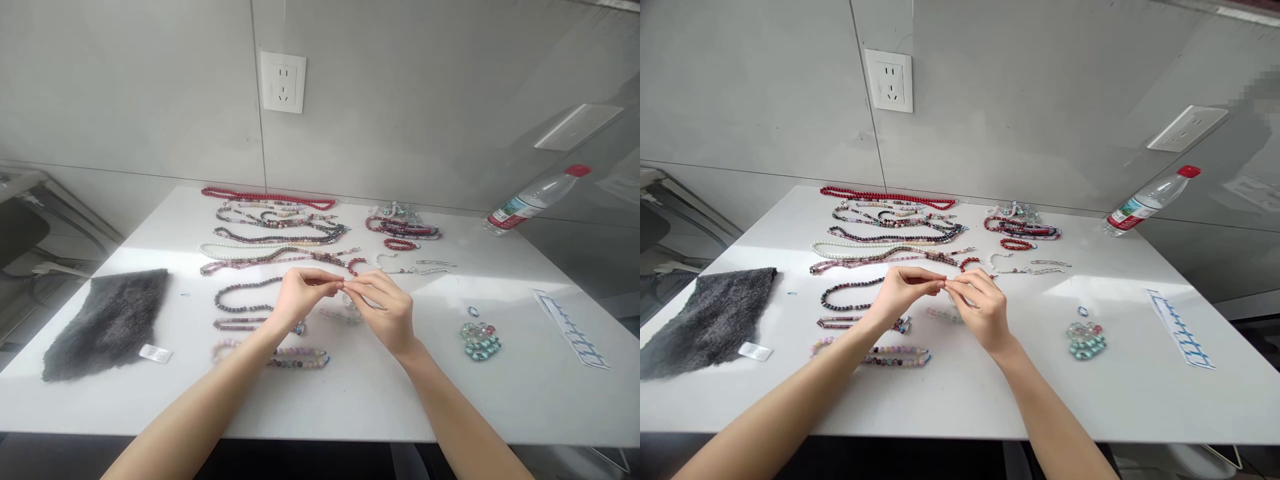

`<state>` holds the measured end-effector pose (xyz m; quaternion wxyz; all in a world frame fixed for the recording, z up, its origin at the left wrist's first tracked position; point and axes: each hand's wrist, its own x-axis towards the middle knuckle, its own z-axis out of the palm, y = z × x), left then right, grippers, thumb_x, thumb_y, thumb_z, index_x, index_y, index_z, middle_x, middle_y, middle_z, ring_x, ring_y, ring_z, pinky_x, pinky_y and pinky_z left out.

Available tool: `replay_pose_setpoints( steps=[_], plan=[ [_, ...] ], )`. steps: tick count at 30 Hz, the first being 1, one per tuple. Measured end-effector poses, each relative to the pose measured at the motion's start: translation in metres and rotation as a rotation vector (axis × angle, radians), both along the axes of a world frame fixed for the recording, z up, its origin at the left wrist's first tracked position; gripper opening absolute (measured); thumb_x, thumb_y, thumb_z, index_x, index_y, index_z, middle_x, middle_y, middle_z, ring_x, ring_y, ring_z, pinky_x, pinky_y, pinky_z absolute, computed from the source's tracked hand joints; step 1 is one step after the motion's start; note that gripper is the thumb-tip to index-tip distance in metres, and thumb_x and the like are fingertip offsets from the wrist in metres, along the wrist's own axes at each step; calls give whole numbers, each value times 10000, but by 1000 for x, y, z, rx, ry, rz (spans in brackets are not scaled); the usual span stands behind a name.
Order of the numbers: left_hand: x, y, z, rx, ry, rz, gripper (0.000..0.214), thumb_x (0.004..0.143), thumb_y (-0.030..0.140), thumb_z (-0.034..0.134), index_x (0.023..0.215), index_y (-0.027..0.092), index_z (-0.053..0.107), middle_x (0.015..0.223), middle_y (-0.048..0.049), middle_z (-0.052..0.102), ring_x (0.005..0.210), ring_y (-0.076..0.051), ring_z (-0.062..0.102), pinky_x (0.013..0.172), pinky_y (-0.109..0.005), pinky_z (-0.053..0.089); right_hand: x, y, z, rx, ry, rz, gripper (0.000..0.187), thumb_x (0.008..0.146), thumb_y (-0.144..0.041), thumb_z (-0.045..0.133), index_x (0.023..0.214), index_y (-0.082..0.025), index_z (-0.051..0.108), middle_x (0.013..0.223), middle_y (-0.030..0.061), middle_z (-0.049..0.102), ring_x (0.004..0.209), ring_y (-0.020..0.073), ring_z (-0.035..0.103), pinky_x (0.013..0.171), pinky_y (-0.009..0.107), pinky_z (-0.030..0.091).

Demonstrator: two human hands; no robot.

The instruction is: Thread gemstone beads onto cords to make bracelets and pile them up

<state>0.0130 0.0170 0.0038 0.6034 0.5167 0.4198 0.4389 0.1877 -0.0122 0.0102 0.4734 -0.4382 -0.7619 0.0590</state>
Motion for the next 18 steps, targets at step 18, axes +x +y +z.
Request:
replay_pose_setpoints(
  steps=[18],
  plan=[
    [4,-5,16,5,-414,-25,112,652,242,839,747,217,785,731,-33,724,694,-132,633,671,-267,507,9,-1,18,-177,154,-20,47,860,-208,645,863,-242,677,860,55,682,874,225,627,803,383,512]
  ],
)
